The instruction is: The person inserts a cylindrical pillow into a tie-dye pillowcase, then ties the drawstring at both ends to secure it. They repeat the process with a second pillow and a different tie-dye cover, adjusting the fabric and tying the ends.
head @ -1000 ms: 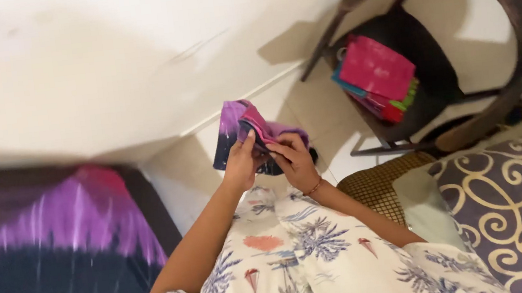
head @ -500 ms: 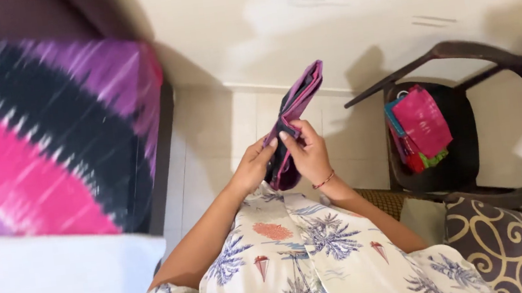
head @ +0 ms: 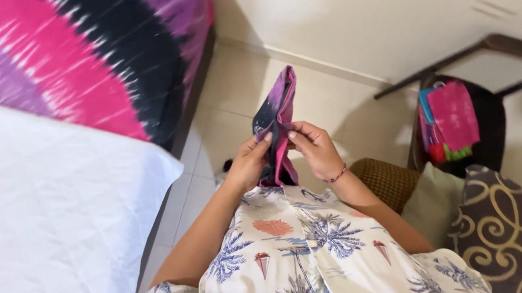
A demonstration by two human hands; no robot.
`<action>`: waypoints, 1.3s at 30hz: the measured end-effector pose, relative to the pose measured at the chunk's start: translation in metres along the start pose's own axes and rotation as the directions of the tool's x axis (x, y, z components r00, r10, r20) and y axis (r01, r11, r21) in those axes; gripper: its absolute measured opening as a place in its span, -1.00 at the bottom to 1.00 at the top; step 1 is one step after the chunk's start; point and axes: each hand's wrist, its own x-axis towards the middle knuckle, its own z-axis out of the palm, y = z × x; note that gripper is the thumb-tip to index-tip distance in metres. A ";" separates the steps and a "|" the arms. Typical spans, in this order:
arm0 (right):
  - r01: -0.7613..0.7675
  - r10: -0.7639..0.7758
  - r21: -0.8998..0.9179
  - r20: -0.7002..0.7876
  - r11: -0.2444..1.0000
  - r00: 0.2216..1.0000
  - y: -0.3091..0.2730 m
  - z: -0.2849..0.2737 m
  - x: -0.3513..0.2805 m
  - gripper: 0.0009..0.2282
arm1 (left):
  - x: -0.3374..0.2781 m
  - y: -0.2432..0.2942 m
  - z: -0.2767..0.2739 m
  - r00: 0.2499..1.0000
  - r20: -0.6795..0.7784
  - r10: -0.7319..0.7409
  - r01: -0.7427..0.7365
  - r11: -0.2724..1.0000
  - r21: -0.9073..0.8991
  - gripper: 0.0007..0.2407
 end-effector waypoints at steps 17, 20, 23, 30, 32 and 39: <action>0.197 -0.161 -0.326 0.133 0.925 0.978 0.034 0.134 0.125 -0.85 | -0.207 0.145 -0.179 0.593 -0.494 0.636 -0.605 0.757 0.249 -0.83; 0.313 -0.275 -0.516 0.150 0.797 0.949 0.041 0.163 0.146 -0.87 | -0.262 0.161 -0.240 0.432 -0.544 0.719 -0.639 0.670 0.379 -0.85; 0.297 -0.302 -0.642 0.106 0.707 0.947 0.043 0.197 0.163 -0.88 | -0.309 0.186 -0.269 0.310 -0.536 0.786 -0.641 0.589 0.492 -0.85; 0.189 -0.233 -0.639 0.015 0.746 0.972 0.071 0.237 0.209 -0.90 | -0.392 0.234 -0.296 0.149 -0.582 0.799 -0.579 0.548 0.604 -0.82; 0.240 -0.214 -0.380 0.112 0.893 0.971 0.074 0.247 0.215 -0.86 | -0.408 0.239 -0.308 0.137 -0.524 0.840 -0.588 0.495 0.640 -0.83; 0.471 -0.063 -0.793 0.487 0.386 0.871 0.054 0.315 0.236 -0.69 | -0.435 0.252 -0.321 0.104 -0.577 0.810 -0.527 0.537 0.658 -0.82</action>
